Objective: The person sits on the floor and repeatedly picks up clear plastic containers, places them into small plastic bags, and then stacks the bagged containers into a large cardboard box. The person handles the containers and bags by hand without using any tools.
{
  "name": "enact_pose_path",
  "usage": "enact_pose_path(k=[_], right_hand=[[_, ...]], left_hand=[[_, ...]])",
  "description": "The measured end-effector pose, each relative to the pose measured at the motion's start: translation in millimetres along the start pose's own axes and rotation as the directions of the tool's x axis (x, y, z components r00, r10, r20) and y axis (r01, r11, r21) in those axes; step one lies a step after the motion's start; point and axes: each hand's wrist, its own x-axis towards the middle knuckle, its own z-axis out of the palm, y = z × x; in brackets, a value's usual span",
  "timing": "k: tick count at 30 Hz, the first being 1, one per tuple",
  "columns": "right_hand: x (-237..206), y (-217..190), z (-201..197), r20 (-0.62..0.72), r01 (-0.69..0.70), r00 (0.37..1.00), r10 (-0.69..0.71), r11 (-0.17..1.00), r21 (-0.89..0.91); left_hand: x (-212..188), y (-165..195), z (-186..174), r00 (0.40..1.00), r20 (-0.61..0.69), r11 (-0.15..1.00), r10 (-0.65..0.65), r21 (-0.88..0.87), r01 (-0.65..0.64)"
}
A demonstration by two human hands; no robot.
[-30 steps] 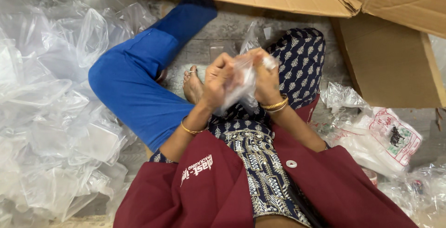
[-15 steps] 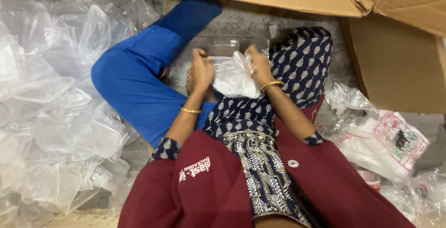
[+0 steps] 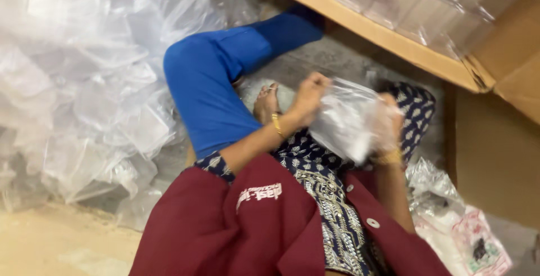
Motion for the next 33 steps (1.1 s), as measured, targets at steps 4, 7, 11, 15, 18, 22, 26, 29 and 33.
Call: enact_pose_path(k=[4, 7, 11, 15, 18, 22, 26, 29, 33], right_hand=[[-29, 4, -62, -0.065, 0.092, 0.993, -0.103, 0.984, -0.152], [-20, 27, -53, -0.053, 0.244, 0.962, -0.268, 0.929, -0.277], [-1, 51, -40, -0.09, 0.293, 0.943, -0.321, 0.927, -0.235], [18, 38, -15, 0.102, 0.443, 0.896, -0.432, 0.885, -0.143], [25, 7, 23, 0.176, 0.613, 0.785, -0.594, 0.786, -0.077], [19, -39, 29, 0.091, 0.305, 0.949, -0.303, 0.952, -0.007], [24, -68, -11, -0.042, 0.403, 0.915, -0.401, 0.913, 0.058], [43, -71, -42, -0.12, 0.43, 0.895, -0.43, 0.902, -0.028], [84, -69, -74, -0.19, 0.441, 0.853, -0.486, 0.866, -0.233]], left_hand=[[17, -60, 53, 0.952, 0.05, 0.948, -0.303, -0.091, 0.306], [34, -74, 64, 1.0, -0.007, 0.969, -0.024, 0.245, 0.025], [31, -42, 40, 0.921, 0.359, 0.988, -0.153, 0.049, 0.145], [-24, 4, 22, 0.703, 0.651, 0.958, -0.287, 0.211, 0.195], [-54, 32, 11, 0.784, 0.561, 0.933, -0.265, 0.355, 0.062], [-73, 114, -81, 0.744, 0.563, 0.658, 0.36, 0.412, -0.63], [-131, 218, -257, 0.581, 0.459, -0.101, 0.672, 0.834, -0.543], [-195, 265, -373, 0.725, -0.125, 0.038, 0.677, 0.99, 0.136], [-233, 279, -432, 0.678, -0.286, -0.29, 0.677, 0.743, 0.603]])
